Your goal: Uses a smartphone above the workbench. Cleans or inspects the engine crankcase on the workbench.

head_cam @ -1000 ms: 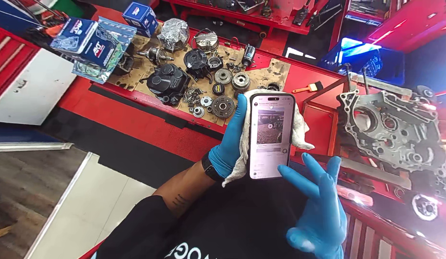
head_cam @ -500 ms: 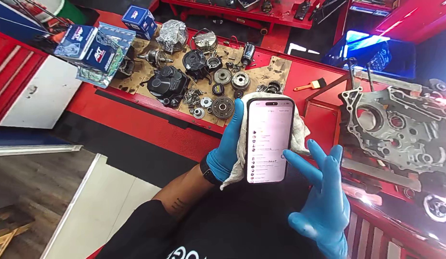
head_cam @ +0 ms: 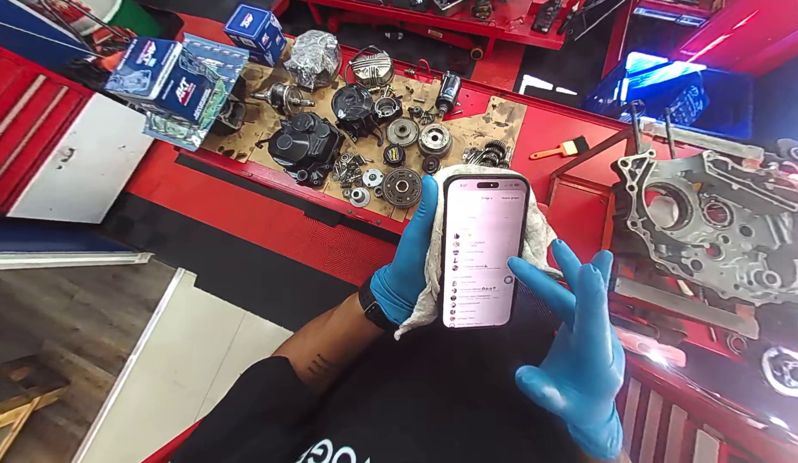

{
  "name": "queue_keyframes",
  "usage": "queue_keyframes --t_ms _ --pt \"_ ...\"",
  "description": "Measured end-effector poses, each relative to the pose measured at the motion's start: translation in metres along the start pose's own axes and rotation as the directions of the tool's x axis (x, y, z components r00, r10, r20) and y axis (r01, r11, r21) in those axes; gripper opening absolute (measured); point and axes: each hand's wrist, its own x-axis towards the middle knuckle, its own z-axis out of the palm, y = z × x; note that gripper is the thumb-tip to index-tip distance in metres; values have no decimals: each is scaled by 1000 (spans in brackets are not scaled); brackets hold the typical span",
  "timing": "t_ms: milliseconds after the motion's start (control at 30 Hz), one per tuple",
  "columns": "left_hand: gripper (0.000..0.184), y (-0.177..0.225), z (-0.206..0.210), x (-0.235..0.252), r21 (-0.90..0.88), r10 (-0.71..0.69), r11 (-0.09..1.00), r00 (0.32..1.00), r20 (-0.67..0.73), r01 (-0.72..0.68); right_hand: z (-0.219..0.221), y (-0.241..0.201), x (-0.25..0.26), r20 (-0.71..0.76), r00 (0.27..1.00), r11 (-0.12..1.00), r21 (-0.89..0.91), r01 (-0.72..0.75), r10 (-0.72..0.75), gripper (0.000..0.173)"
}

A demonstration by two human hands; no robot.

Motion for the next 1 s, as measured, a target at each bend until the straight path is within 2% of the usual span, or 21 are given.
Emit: queue_keyframes --t_ms 567,833,1000 --pt "56 -5 4 -10 -34 -13 999 1000 -9 12 1 -4 -11 39 999 1000 -5 0 0 88" --pt "58 -2 5 -8 -25 6 1000 999 -50 -7 -14 -10 -14 -74 997 1000 1 -29 29 87" --pt "61 2 1 -5 7 41 999 998 -42 -41 -8 -8 -36 -10 999 999 25 -33 33 86"
